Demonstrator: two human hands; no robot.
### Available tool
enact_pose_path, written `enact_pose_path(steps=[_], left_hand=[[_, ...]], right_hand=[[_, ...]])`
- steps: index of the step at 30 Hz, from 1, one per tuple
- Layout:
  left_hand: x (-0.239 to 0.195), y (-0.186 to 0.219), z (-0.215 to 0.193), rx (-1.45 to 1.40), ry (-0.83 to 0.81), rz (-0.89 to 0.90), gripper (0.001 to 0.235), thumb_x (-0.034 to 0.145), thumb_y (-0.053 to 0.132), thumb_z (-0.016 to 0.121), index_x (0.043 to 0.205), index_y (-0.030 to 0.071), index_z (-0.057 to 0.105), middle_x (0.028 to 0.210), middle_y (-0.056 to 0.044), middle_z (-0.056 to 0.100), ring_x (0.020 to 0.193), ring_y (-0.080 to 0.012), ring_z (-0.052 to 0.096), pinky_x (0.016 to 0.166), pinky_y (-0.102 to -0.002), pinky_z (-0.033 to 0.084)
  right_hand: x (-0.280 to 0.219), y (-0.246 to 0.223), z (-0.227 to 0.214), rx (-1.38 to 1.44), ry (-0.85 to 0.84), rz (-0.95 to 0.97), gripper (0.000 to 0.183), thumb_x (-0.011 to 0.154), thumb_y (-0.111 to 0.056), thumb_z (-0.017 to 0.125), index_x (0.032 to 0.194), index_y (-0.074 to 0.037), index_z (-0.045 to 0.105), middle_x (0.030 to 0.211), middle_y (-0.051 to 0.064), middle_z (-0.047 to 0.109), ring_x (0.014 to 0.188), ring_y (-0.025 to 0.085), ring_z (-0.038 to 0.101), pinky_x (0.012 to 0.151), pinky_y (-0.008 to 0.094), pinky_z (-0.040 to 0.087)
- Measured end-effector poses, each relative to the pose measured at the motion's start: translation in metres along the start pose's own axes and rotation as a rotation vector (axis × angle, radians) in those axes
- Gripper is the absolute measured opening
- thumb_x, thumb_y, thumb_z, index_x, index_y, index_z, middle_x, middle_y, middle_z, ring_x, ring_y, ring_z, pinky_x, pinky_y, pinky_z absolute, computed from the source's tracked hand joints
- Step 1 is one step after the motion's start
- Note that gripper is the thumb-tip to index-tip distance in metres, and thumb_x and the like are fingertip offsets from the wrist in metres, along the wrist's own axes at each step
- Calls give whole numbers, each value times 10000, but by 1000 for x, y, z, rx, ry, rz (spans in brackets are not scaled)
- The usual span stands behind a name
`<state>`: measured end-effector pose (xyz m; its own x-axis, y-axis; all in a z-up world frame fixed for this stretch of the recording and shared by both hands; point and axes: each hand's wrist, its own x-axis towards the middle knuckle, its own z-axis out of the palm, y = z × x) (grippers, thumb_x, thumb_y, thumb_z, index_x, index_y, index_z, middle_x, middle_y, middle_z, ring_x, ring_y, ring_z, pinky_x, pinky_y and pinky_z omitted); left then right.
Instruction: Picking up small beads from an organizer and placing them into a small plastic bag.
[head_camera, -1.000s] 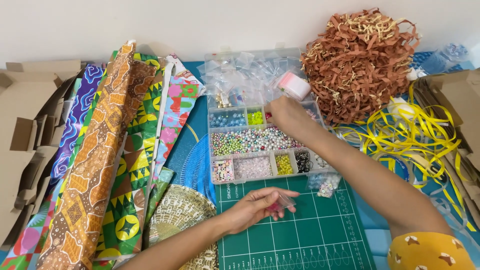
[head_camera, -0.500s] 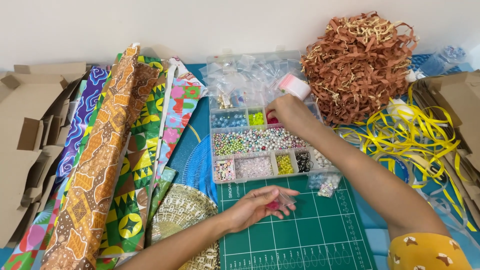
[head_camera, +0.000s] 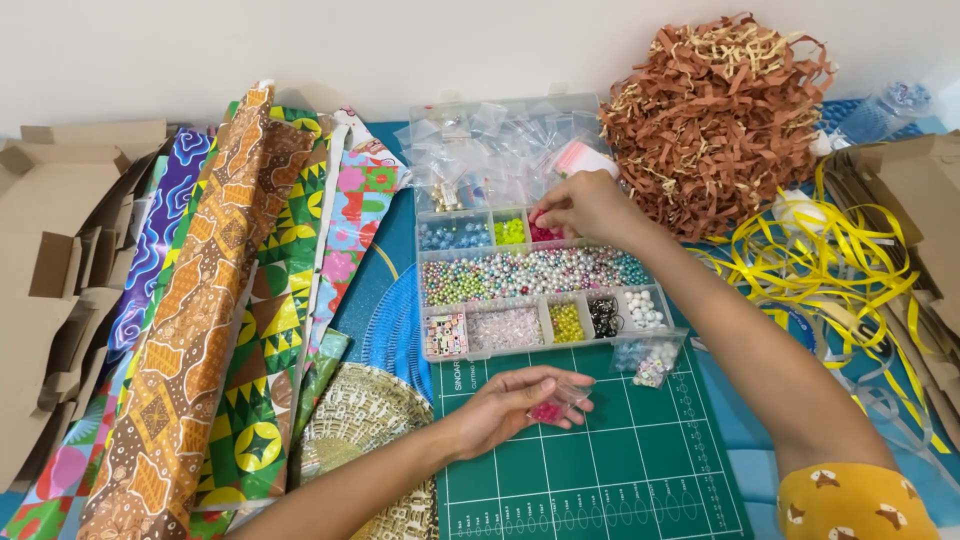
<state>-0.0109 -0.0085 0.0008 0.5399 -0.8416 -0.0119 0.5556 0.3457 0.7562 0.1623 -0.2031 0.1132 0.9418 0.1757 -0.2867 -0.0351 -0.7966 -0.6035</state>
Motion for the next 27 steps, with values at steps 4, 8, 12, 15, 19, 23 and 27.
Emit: enact_pose_path(steps=[4, 8, 12, 15, 19, 23, 27], left_hand=[[-1, 1, -1, -9, -9, 19, 395, 1074, 221, 533, 1423, 44, 583, 1311, -183, 661, 1146, -269, 654, 1043, -393, 544], [-1, 9, -4, 85, 12, 129, 356, 1069, 268, 554, 1351, 67, 635, 1283, -138, 699, 1110, -236, 669, 1020, -366, 537], [4, -1, -19, 64, 213, 203, 551, 1021, 344, 539, 1367, -81, 595, 1235, -251, 684, 1053, -252, 721, 967, -357, 579], [3, 5, -14, 115, 216, 205, 568, 1025, 357, 526, 1363, -94, 595, 1202, -261, 686, 1037, -254, 712, 978, -366, 559], [3, 5, -11, 143, 211, 219, 554, 1031, 365, 522, 1352, -79, 608, 1196, -260, 684, 1049, -263, 706, 993, -381, 544], [-2, 12, -6, 172, 136, 210, 359, 1056, 292, 555, 1301, 58, 673, 1240, -139, 722, 1130, -253, 667, 1050, -416, 527], [-2, 15, -7, 151, 120, 197, 362, 1064, 278, 547, 1317, 44, 656, 1251, -151, 710, 1131, -257, 663, 1054, -414, 527]], right_hand=[[-21, 1, -15, 173, -45, 47, 165, 931, -100, 757, 1082, -92, 823, 932, 88, 814, 682, 105, 689, 647, 235, 592], [-60, 15, -23, 200, -117, -35, 228, 847, -173, 792, 1060, -108, 838, 1007, 71, 836, 845, 142, 743, 729, 270, 593], [-124, 21, -17, 129, -200, -60, 285, 852, -163, 808, 1118, -63, 828, 844, 171, 848, 639, 217, 774, 636, 317, 653], [-150, 63, 34, -26, -269, -312, 126, 859, -190, 791, 954, -174, 872, 798, 68, 842, 637, 188, 797, 642, 303, 640], [-171, 95, 95, -223, -62, -506, 137, 941, -294, 705, 934, -226, 824, 894, -43, 793, 778, 124, 789, 712, 206, 621], [-187, 104, 116, -421, 107, -717, 564, 710, 109, 806, 1237, -59, 692, 1097, 111, 666, 915, 258, 675, 636, 387, 592], [-192, 107, 118, -463, 166, -733, 569, 755, 116, 763, 1281, -81, 671, 1129, 112, 646, 944, 273, 647, 651, 407, 581]])
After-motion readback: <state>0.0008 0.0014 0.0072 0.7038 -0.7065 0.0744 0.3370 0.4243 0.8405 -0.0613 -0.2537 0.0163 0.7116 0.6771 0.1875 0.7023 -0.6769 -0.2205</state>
